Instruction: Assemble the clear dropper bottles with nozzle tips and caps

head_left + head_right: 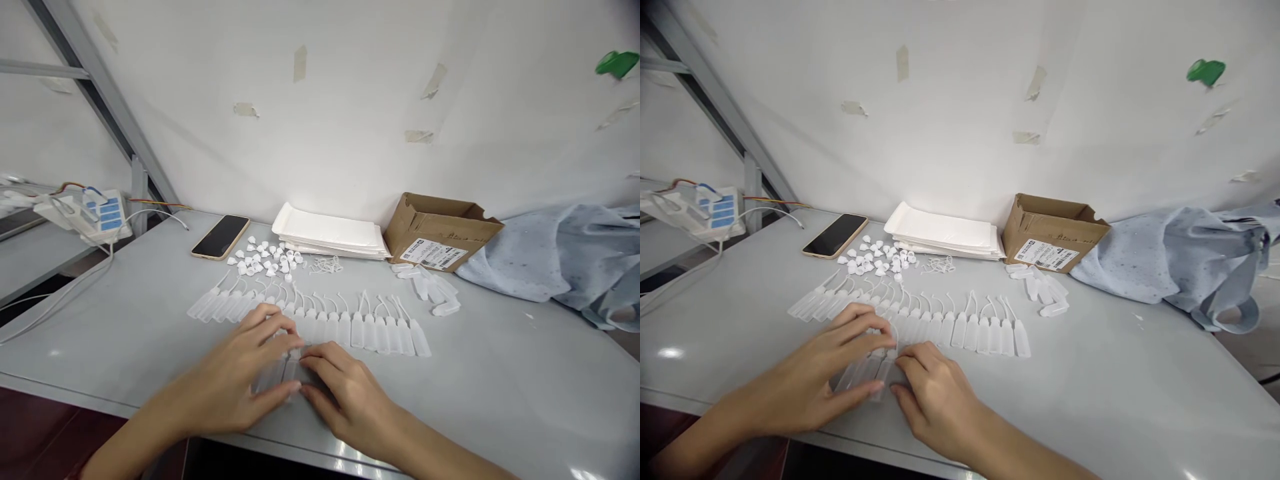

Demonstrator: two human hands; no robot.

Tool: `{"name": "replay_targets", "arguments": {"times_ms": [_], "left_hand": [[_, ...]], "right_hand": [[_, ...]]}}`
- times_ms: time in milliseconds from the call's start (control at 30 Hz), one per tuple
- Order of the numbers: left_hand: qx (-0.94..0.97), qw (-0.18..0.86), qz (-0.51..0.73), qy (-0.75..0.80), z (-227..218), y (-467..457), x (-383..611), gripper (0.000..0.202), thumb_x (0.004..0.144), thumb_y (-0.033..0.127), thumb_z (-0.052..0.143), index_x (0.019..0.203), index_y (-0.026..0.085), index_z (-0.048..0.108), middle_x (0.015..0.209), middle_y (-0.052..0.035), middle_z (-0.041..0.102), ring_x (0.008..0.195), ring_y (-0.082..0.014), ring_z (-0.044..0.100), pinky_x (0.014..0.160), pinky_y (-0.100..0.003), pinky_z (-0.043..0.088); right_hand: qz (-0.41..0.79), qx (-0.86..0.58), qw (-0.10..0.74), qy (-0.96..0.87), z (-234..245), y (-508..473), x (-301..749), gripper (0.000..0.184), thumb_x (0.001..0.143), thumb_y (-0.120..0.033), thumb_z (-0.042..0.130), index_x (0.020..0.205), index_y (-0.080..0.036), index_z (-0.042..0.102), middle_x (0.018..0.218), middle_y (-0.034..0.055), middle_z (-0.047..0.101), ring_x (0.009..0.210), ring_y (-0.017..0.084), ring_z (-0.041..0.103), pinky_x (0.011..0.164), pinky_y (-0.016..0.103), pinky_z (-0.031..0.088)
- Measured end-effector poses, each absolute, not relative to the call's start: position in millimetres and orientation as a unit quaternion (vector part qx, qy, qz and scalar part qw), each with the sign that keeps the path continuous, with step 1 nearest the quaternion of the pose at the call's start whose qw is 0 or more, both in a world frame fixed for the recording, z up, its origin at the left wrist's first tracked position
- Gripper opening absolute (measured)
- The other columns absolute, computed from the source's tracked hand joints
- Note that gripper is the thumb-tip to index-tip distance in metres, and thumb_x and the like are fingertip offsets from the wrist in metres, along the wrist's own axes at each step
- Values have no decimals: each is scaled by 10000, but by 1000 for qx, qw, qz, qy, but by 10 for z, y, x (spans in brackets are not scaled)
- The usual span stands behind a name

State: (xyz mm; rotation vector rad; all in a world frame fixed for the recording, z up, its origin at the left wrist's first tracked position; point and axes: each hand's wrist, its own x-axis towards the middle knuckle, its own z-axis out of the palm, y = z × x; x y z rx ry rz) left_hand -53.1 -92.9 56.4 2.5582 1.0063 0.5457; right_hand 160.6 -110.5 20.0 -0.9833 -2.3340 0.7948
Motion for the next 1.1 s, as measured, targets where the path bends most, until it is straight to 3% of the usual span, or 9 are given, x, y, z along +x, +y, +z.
{"name": "replay_targets", "arguments": {"times_ms": [233, 467, 600, 733, 867, 1100], "left_hand": [[858, 117, 323, 383, 725, -479, -320, 140, 890, 161, 463, 940, 175, 594, 906, -44, 621, 948, -204, 483, 824, -363, 442], [843, 156, 300, 418, 897, -9, -106, 148, 845, 171, 478, 838, 192, 624, 882, -18, 661, 978, -209, 520, 792, -343, 462], [862, 124, 231, 435, 799, 311, -118, 197, 849, 202, 448, 872, 183, 643, 895, -33, 677, 980, -226, 523, 773, -340, 469], [863, 101, 199, 453, 613, 517, -222, 196, 823, 186, 467, 804, 165, 661, 839, -55, 674, 939, -253, 532, 805, -385, 449], [877, 79, 165, 443, 468, 504, -263, 209, 834, 182, 476, 832, 159, 684, 863, -72, 665, 979, -266, 501, 829, -378, 438], [894, 13, 138, 426, 381, 447, -226, 237, 855, 158, 473, 906, 136, 702, 947, -118, 637, 1002, -286, 452, 847, -398, 414]], "right_hand": [[281, -342, 267, -856, 243, -1060, 1639, 221, 879, -134, 496, 1063, -111, 616, 1003, 131, 638, 927, 225, 586, 797, 350, 530], [257, -318, 300, -862, 304, -1016, 1710, 183, 890, -122, 482, 1001, -130, 627, 932, 114, 659, 860, 204, 599, 738, 323, 532], [176, -328, 359, -856, 398, -845, 1907, 177, 900, -100, 457, 958, -156, 615, 885, 96, 669, 836, 186, 608, 720, 303, 522], [23, -434, 398, -808, 441, -476, 2338, 133, 894, -169, 490, 929, -183, 618, 887, 91, 671, 749, 187, 616, 631, 300, 509], [-68, -560, 330, -757, 384, -145, 2837, 139, 857, -221, 503, 873, -176, 633, 873, 82, 680, 702, 204, 602, 650, 343, 497], [-65, -617, 263, -739, 274, 20, 3235, 173, 782, -152, 513, 833, -165, 677, 819, 93, 690, 801, 279, 619, 719, 410, 484]]}}
